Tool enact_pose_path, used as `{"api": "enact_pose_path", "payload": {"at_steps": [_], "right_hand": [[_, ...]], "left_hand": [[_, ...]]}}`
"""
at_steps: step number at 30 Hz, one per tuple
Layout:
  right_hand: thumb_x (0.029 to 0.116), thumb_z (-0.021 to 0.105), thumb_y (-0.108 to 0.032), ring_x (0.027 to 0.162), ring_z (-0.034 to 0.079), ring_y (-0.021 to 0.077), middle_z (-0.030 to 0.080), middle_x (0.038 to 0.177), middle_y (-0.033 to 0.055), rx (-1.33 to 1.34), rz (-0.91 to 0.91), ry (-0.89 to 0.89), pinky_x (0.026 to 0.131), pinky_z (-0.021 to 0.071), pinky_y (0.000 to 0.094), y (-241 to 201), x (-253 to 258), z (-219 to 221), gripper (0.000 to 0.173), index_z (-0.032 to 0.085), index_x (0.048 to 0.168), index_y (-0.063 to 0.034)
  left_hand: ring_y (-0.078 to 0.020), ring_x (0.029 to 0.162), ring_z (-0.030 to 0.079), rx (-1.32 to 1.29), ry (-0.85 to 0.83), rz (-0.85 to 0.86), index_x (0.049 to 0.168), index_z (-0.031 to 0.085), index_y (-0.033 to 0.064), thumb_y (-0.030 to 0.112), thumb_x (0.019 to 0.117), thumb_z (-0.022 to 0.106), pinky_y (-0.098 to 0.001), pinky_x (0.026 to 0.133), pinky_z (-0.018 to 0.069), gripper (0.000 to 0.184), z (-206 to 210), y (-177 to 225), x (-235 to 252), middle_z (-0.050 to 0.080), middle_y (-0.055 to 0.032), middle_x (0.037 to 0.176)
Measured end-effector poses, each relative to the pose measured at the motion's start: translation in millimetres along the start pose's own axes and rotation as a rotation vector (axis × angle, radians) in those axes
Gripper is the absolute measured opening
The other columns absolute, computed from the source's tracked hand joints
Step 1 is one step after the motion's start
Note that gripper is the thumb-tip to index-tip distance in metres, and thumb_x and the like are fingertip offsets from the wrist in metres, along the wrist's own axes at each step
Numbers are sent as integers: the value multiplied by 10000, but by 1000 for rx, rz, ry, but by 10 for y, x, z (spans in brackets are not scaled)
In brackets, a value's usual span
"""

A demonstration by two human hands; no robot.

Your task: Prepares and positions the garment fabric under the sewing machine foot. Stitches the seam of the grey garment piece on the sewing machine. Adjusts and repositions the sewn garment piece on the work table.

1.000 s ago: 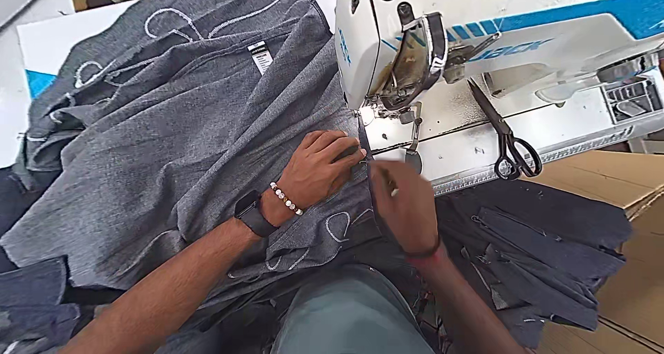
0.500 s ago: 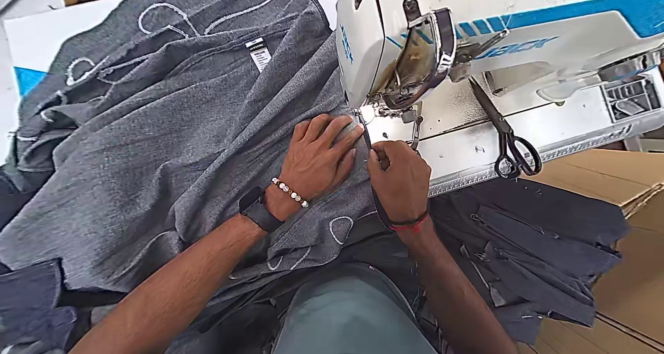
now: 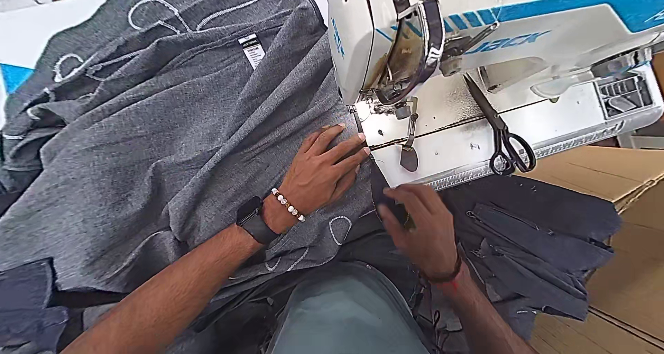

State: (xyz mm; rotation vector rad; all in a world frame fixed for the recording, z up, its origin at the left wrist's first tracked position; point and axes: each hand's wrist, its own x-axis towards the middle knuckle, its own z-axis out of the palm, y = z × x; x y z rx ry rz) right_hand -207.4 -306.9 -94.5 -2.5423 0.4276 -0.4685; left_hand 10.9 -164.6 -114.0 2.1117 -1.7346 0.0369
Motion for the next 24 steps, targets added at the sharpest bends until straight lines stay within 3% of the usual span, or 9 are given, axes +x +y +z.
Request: {"api": "enact_pose_path", "payload": {"at_steps": [2, 4, 7, 9, 11, 14, 17, 21, 24], "right_hand": [[995, 636, -359, 917, 701, 215, 730, 988, 68, -78, -81, -93, 769, 577, 390, 102, -289, 16, 264, 744, 1099, -142], [980, 617, -202, 703, 674, 215, 687, 787, 69, -185, -134, 84, 591, 541, 365, 213, -505, -6, 146, 729, 972, -108], [962, 621, -125, 544, 560, 196, 562, 640, 60, -295, -79, 257, 481, 443, 322, 202, -516, -177, 142, 676, 838, -83], [960, 558, -131, 585, 645, 242, 650, 732, 75, -359, 99, -150, 458, 486, 399, 65, -386, -287, 164, 704, 892, -100], [908, 607, -157, 714, 711, 323, 724, 865, 112, -257, 237, -575, 545, 539, 532, -77, -176, -354, 158, 741, 977, -110], [971, 606, -295, 790, 690, 193, 714, 900, 20, -101, 160, -265, 650, 579, 416, -198, 120, -263, 217, 767, 1041, -167], [1004, 630, -305, 870, 674, 202, 718, 948, 33, -45, 158, 0, 769, 563, 404, -115, 457, 47, 262, 732, 1151, -114], [1006, 608, -237, 533, 614, 188, 661, 655, 22, -136, 91, 82, 461, 473, 384, -36, 436, 337, 233, 770, 1136, -130], [990, 571, -186, 458, 556, 195, 608, 572, 20, -237, -2, 73, 412, 405, 364, -46, 315, 342, 327, 756, 1256, -137]], "left_hand": [[-327, 1476, 405, 17, -23, 15, 1372, 680, 281, 349, 1039, 497, -544, 1207, 304, 386, -26, -21, -6, 552, 4, 1528], [-329, 1477, 402, 46, -47, 18, 1379, 672, 304, 361, 1035, 490, -554, 1202, 298, 393, -51, -43, 9, 547, 17, 1532], [-330, 1482, 396, 62, -60, 22, 1386, 666, 309, 349, 1038, 486, -560, 1203, 289, 394, -75, -59, 8, 545, 20, 1536], [-321, 1484, 391, 61, -47, 33, 1392, 658, 318, 351, 1039, 480, -547, 1202, 293, 397, -58, -83, 22, 542, 29, 1537], [-320, 1485, 388, 52, -44, 46, 1394, 656, 312, 346, 1038, 482, -543, 1202, 291, 398, -49, -73, 1, 538, 24, 1540], [-301, 1468, 404, 48, -38, 50, 1394, 657, 313, 347, 1036, 489, -534, 1194, 285, 398, -52, -79, -3, 546, 27, 1529], [-276, 1445, 426, 49, -22, 55, 1389, 661, 318, 343, 1036, 485, -518, 1182, 287, 396, -53, -84, 9, 566, 41, 1506], [-259, 1421, 450, 71, 1, 31, 1375, 669, 314, 355, 1031, 492, -500, 1160, 301, 389, -58, -86, 12, 582, 66, 1488], [-264, 1419, 451, 60, -9, 37, 1386, 664, 288, 360, 1028, 493, -496, 1154, 308, 403, -52, -90, 4, 582, 61, 1489]]}}
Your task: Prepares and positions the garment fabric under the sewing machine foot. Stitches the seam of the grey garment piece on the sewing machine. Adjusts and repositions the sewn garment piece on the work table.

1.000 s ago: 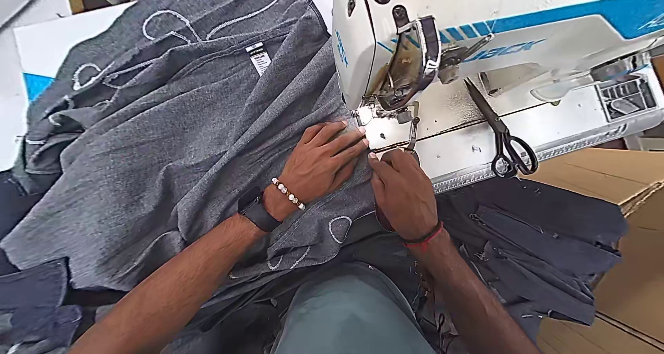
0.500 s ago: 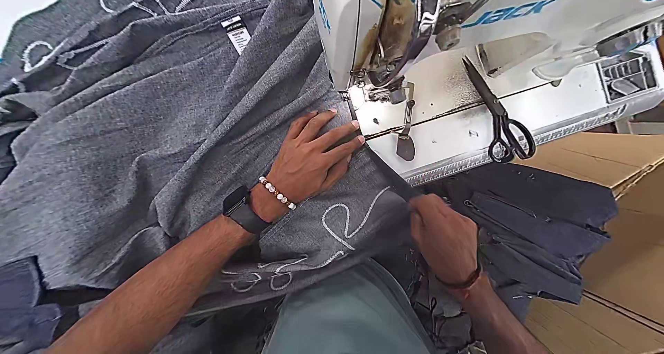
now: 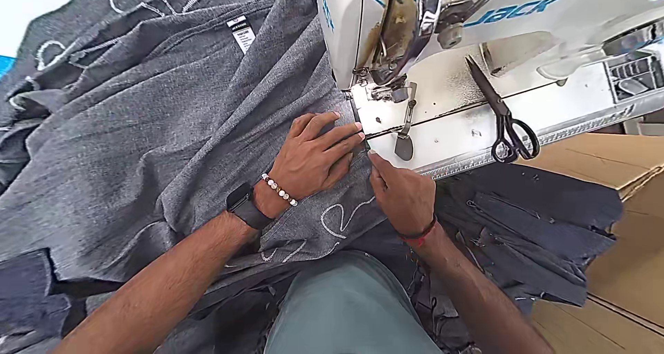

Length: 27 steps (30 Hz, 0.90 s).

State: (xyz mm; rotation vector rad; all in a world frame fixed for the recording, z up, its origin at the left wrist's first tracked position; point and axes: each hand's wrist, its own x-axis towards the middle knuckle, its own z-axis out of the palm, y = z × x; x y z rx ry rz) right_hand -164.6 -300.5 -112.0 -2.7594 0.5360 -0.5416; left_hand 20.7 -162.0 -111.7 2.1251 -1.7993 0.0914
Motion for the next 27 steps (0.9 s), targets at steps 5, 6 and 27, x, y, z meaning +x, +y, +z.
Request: {"api": "enact_pose_path", "payload": {"at_steps": [5, 6, 27], "right_hand": [[1004, 536, -196, 442, 527, 203, 555, 548, 16, -77, -72, -66, 398, 367, 353, 24, 19, -49, 372, 713, 1326, -140], [1008, 529, -201, 443, 529, 205, 555, 550, 17, -84, -79, -71, 397, 368, 356, 34, 54, -38, 378, 706, 1337, -144], [1054, 477, -265, 491, 595, 239, 585, 569, 30, -212, 69, -6, 415, 400, 386, -194, 874, 277, 329, 738, 1229, -170]], "left_hand": [[-297, 1411, 459, -4, -19, 28, 1356, 685, 319, 340, 1028, 503, -518, 1147, 314, 376, -30, -23, 17, 587, 34, 1486], [-287, 1420, 450, 3, -16, 17, 1364, 677, 328, 345, 1031, 495, -512, 1148, 309, 379, -26, -49, 22, 579, 44, 1495], [-424, 1265, 562, 199, -185, -81, 1288, 694, 133, 181, 1036, 507, -615, 1003, 432, 317, -501, -307, 366, 645, -149, 1350]]}}
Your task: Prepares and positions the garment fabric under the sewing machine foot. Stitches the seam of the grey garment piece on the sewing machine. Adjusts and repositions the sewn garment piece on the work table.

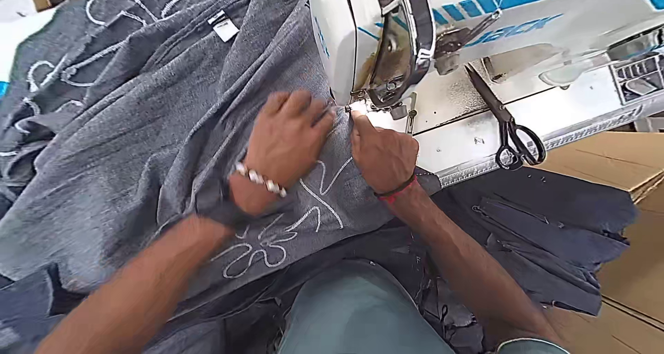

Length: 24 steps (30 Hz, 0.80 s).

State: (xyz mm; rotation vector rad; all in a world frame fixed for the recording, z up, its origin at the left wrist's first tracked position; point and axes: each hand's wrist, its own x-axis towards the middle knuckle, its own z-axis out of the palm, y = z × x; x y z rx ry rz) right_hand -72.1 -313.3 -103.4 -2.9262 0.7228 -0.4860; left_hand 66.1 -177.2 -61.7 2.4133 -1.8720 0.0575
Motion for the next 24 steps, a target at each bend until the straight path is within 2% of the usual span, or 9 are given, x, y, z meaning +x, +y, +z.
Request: {"api": "enact_pose_path", "payload": {"at_steps": [3, 4, 6, 7, 11, 14, 16, 20, 24], "right_hand": [[1056, 510, -287, 552, 631, 252, 656, 714, 67, 131, 74, -14, 423, 440, 405, 21, -99, -80, 280, 694, 1201, -133], [1046, 546, -301, 565, 635, 261, 665, 770, 83, 194, 114, -49, 426, 453, 424, 45, -134, -142, 269, 655, 1210, -117], [1025, 597, -309, 573, 626, 270, 647, 778, 89, 305, 184, -130, 439, 456, 449, 97, -150, -232, 299, 596, 1238, -100], [1026, 604, -315, 546, 607, 264, 618, 723, 76, 362, 202, -170, 429, 451, 448, 125, -155, -260, 297, 578, 1236, -107], [1046, 557, -289, 498, 577, 272, 567, 634, 65, 440, 213, -261, 410, 442, 453, 86, -138, -316, 279, 540, 1258, -109], [1061, 485, -250, 508, 589, 283, 573, 639, 74, 410, 212, -232, 417, 445, 458, 50, -133, -296, 277, 541, 1291, -107], [1054, 484, -229, 512, 587, 273, 587, 651, 75, 394, 188, -169, 415, 435, 448, 43, -167, -248, 280, 592, 1286, -116], [1044, 466, -206, 546, 643, 296, 642, 649, 85, 175, 122, -108, 436, 460, 456, -5, -194, -210, 315, 715, 1217, -121], [1060, 424, -216, 491, 602, 281, 599, 585, 67, 86, 102, -94, 413, 423, 434, -44, -181, -145, 362, 711, 1263, -128]], "left_hand": [[-328, 1237, 634, 15, -73, -336, 1330, 670, 133, 426, 1047, 395, -523, 825, 574, 491, -28, 579, -438, 627, -81, 1415], [-311, 1358, 556, 14, -86, -395, 1447, 584, 145, 567, 1044, 340, -523, 918, 556, 633, 51, 648, -586, 533, -53, 1538], [-305, 1569, 249, -69, -103, -380, 1627, 323, 167, 753, 985, 290, -562, 1216, 315, 870, 264, 520, -791, 256, -35, 1710], [-317, 1588, 179, -109, -97, -306, 1642, 276, 155, 774, 968, 293, -579, 1258, 214, 916, 342, 321, -814, 213, -51, 1722], [-326, 1566, 249, -115, -193, -46, 1620, 326, 120, 695, 1003, 356, -533, 1260, 233, 844, 166, -426, -618, 293, -67, 1694], [-321, 1428, 460, -375, -61, -121, 1327, 657, 79, 394, 996, 599, -523, 1170, 372, 461, -112, -122, -338, 564, -99, 1482], [-267, 1350, 538, -496, 78, -203, 1204, 688, 64, 245, 1017, 518, -460, 1139, 425, 311, -57, 184, -202, 642, -66, 1377], [-266, 1395, 491, -260, 104, -144, 1205, 671, 96, 334, 1050, 454, -466, 1087, 410, 358, 308, 215, -160, 534, -3, 1538], [-268, 1430, 461, -173, 71, -137, 1282, 641, 110, 383, 1043, 392, -466, 1144, 383, 440, 394, 70, -110, 551, -12, 1517]]}}
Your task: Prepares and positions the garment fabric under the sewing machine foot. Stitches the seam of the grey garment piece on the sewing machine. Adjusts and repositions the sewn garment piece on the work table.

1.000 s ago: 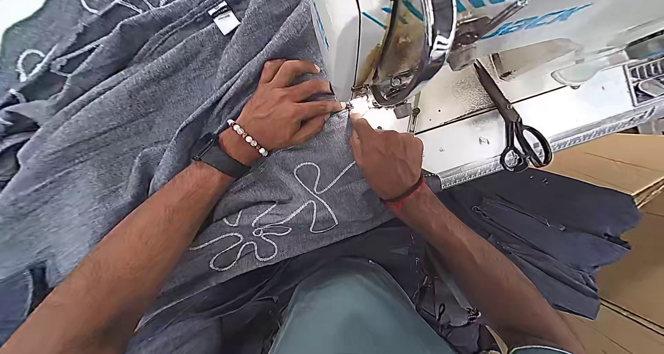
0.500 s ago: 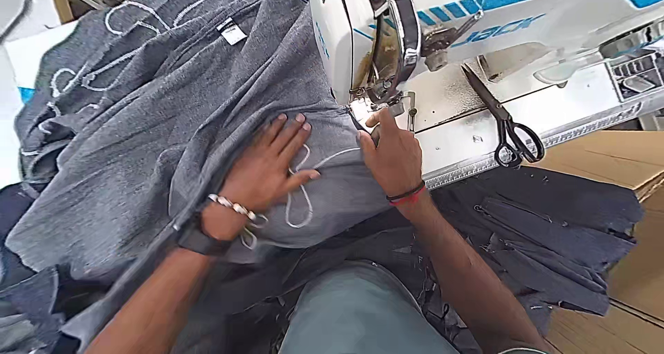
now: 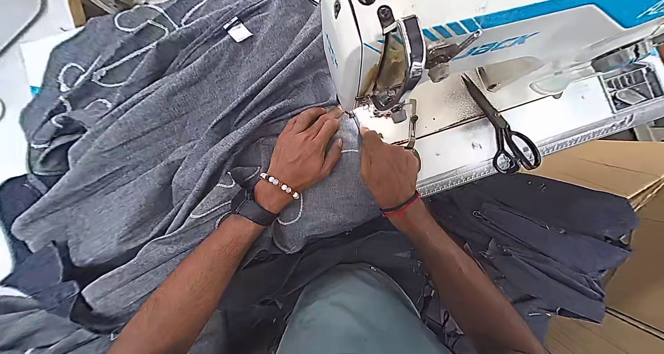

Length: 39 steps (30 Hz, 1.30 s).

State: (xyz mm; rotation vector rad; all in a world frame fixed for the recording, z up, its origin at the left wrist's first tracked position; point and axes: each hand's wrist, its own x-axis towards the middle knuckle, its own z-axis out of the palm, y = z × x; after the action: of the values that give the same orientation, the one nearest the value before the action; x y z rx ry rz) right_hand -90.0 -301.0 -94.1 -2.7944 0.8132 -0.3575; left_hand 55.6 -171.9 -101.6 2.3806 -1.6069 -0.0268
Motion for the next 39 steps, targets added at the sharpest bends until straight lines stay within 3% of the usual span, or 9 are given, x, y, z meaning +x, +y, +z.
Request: {"api": "enact_pose_path", "payload": {"at_steps": [7, 11, 14, 17, 20, 24, 29, 34, 39], "right_hand": [[1047, 473, -205, 510, 598, 238, 615, 650, 53, -27, -27, 74, 413, 425, 387, -46, 15, 102, 360, 693, 1330, -170], [1038, 487, -284, 1000, 587, 279, 634, 1089, 94, -51, -86, 117, 818, 457, 447, 49, -211, 173, 390, 657, 1386, -336], [1048, 448, -449, 1189, 528, 314, 603, 1298, 114, -57, -82, 74, 971, 393, 506, 48, -311, 182, 452, 580, 1470, -356], [1032, 431, -497, 1205, 515, 317, 571, 1369, 110, -68, -77, 76, 977, 385, 524, 2, -332, 202, 508, 551, 1495, -328], [1010, 549, -407, 1168, 569, 306, 629, 1294, 102, 128, -111, 81, 944, 446, 513, 99, -296, 80, 390, 695, 1337, -252], [988, 567, -119, 1082, 662, 314, 708, 1127, 137, 235, -55, 170, 895, 548, 487, 582, -131, -229, 253, 760, 1151, -109], [969, 594, -134, 975, 662, 329, 672, 1110, 157, 194, -121, -42, 762, 554, 506, 826, 112, -230, 280, 764, 1187, -179], [997, 620, -174, 1015, 650, 301, 695, 1101, 112, 235, -226, 152, 812, 543, 457, 387, 101, 25, 220, 766, 1157, -144], [975, 550, -82, 1224, 620, 217, 710, 1314, -44, 232, -410, 169, 960, 473, 451, 258, -76, 121, 341, 767, 1204, -211]], "left_hand": [[-389, 1483, 384, 117, -31, -140, 1333, 596, 9, 233, 1049, 417, -559, 1209, 311, 404, -157, 252, -113, 458, -159, 1578], [-354, 1587, 151, 107, -104, -340, 1637, 299, 216, 703, 1003, 286, -651, 1249, 132, 800, -3, 222, -494, 189, -70, 1726], [-339, 1597, 112, 92, -206, -278, 1655, 240, 255, 774, 973, 266, -628, 1245, 172, 858, -192, -117, -467, 146, -26, 1739], [-434, 1512, 302, -61, -134, -310, 1484, 527, 104, 494, 1037, 483, -658, 1191, 276, 594, -387, 184, -217, 391, -159, 1622], [-310, 1415, 482, -216, 146, -250, 1291, 675, 60, 166, 1020, 484, -499, 1177, 386, 348, -147, 529, -10, 569, -119, 1469], [-256, 1449, 467, -108, 152, -18, 1368, 644, 95, 206, 1040, 464, -437, 1211, 360, 390, 148, 339, -21, 578, -61, 1493], [-234, 1464, 450, -105, 107, 65, 1406, 627, 104, 214, 1043, 458, -409, 1227, 339, 415, 76, 162, -58, 566, -47, 1510], [-230, 1477, 432, -138, 86, 96, 1429, 608, 96, 217, 1048, 454, -403, 1237, 328, 428, 74, 101, -31, 555, -50, 1521], [-228, 1444, 472, -164, 99, 202, 1404, 636, 119, 218, 1050, 439, -401, 1219, 359, 417, 117, -135, 50, 582, -40, 1492]]}}
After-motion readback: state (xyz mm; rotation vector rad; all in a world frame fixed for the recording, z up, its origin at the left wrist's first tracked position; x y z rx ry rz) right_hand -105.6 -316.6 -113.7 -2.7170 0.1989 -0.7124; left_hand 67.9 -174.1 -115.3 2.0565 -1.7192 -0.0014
